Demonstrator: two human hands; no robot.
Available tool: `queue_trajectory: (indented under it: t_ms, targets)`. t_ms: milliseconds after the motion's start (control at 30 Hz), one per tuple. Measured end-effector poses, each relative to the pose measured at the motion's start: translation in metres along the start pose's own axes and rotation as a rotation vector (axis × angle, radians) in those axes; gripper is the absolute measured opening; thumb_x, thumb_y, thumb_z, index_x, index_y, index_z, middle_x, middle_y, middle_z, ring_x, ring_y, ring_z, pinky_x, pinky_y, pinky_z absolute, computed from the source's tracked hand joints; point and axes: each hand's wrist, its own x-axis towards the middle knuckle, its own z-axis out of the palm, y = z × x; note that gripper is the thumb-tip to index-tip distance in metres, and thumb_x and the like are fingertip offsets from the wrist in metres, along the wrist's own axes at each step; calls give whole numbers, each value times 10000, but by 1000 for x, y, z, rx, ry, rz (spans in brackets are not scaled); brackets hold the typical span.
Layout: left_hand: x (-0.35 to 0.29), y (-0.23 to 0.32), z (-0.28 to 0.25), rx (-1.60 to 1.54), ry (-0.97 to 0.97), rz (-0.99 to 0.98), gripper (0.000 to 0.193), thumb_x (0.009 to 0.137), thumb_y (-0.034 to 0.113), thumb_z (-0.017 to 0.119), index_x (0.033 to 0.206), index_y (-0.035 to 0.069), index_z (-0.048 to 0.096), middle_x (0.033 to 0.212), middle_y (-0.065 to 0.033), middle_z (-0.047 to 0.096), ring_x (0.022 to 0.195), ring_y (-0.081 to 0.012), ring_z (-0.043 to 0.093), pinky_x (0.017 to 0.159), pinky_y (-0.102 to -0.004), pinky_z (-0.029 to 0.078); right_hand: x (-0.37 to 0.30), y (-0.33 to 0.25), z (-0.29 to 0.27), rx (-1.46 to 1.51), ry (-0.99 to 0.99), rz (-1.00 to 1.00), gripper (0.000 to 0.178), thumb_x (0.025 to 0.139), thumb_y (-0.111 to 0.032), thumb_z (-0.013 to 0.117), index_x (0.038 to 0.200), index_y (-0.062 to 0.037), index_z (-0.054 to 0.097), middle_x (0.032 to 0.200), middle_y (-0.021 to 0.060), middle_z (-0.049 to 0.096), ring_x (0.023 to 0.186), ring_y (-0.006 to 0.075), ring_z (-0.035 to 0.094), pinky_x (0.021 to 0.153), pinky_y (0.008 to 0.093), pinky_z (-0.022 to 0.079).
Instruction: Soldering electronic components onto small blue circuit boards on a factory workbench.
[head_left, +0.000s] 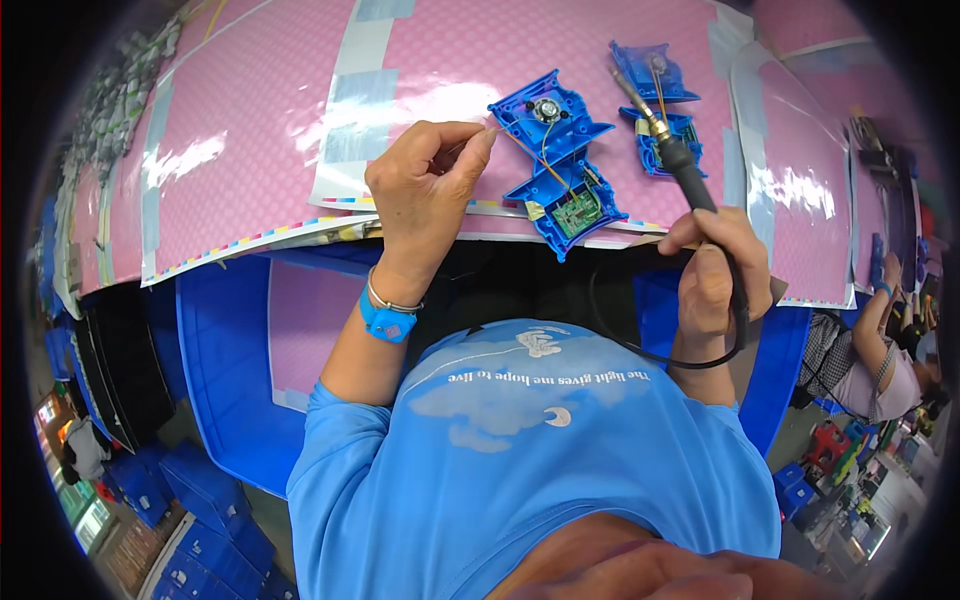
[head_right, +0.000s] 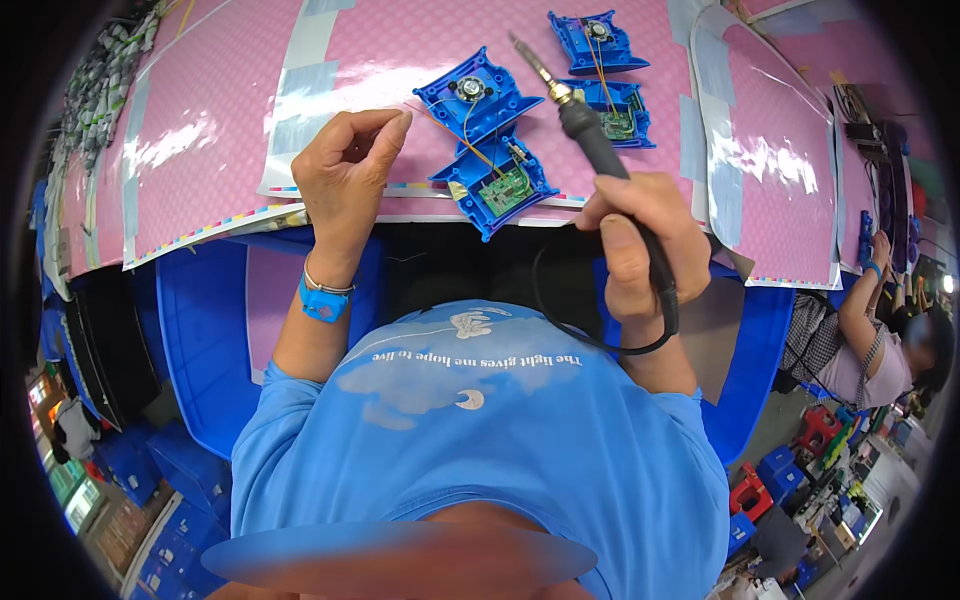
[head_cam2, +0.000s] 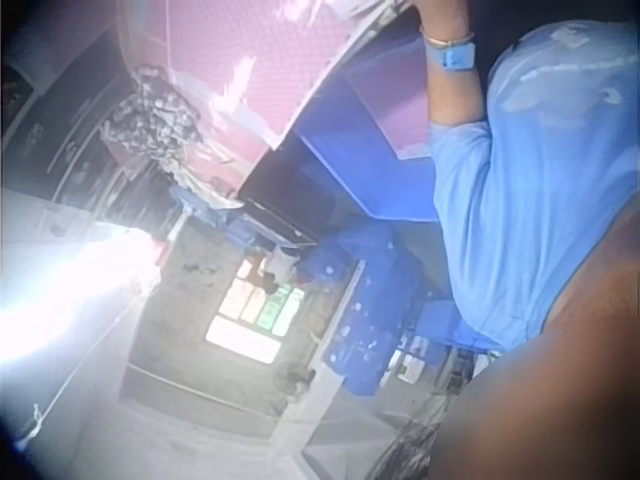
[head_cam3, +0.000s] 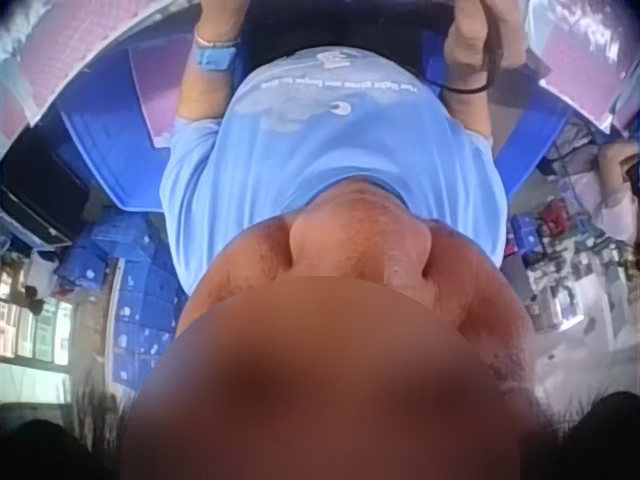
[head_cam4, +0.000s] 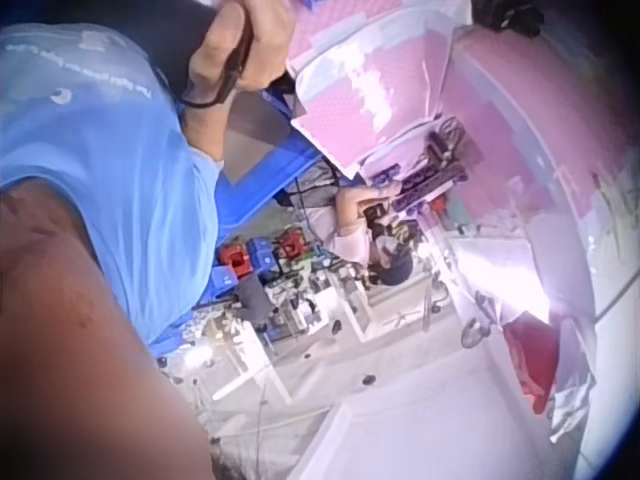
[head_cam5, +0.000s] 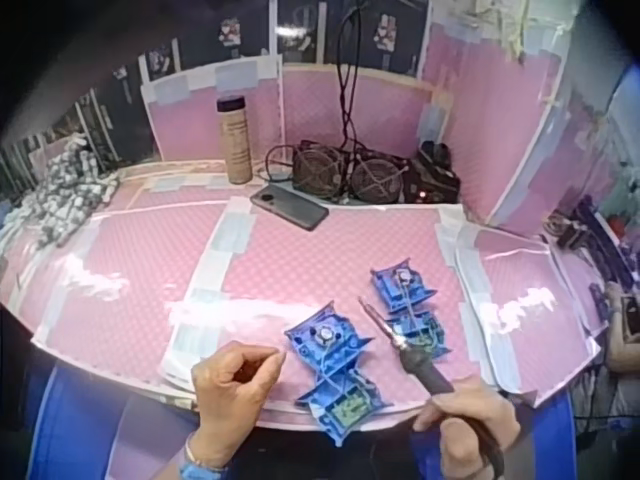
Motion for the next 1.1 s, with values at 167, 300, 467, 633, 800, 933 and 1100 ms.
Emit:
queue_trajectory:
  t_ms: [167, 300, 467, 633, 800, 933, 1100]
  targets:
    - [-3, -4, 8, -13, 71, 100, 77, 857, 55, 803, 867, 16, 738, 755, -51, 715, 624, -92, 650, 564, -220, 510, -16, -2, 8, 79, -16, 222, 300, 960, -107, 561, 1192, 80, 598, 820, 165, 646, 691, 181, 589, 642, 307, 503]
    - [-5, -1, 12, 35, 46, 119, 80, 852, 43, 804, 856, 16, 730, 748, -49, 705, 621, -92, 649, 557, -226, 512, -16, 2, 9, 31, -78, 205, 286, 954, -89, 564, 1184, 78, 599, 806, 159, 641, 649, 160, 573, 588, 280, 481]
    - [-7, -1, 11, 30, 58, 152, 86, 844, 30, 805, 850, 15, 720, 743, -45, 689, 611, -97, 641, 552, -228, 510, -13, 7, 13, 15, -112, 139, 270, 954, -95, 585, 1159, 78, 614, 794, 153, 635, 644, 155, 570, 562, 272, 457]
    - [-7, -6, 12, 12, 48, 188, 84, 843, 23, 802, 850, 14, 719, 738, -45, 684, 608, -99, 638, 548, -229, 506, -14, 12, 14, -2, -114, 120, 267, 954, -102, 601, 1149, 80, 622, 788, 152, 630, 646, 151, 569, 547, 269, 441]
    - [-7, -7, 11, 6, 31, 181, 85, 841, 18, 801, 846, 14, 716, 734, -44, 682, 608, -100, 639, 546, -233, 507, -13, 12, 16, -51, -130, 105, 264, 952, -97, 594, 1143, 83, 624, 792, 155, 628, 649, 154, 573, 546, 269, 440]
    - [-8, -8, 13, -12, 30, 191, 83, 844, 14, 798, 848, 16, 715, 737, -43, 682, 611, -99, 641, 542, -228, 504, -13, 14, 15, -45, -128, 96, 264, 951, -97, 590, 1139, 85, 624, 793, 157, 630, 648, 157, 574, 545, 270, 440]
    - [-8, -11, 14, -18, 22, 185, 83, 842, 14, 798, 849, 20, 715, 743, -43, 683, 613, -98, 642, 537, -223, 500, -11, 16, 16, -59, -133, 74, 263, 948, -97, 591, 1131, 88, 628, 781, 156, 626, 639, 159, 576, 542, 270, 440]
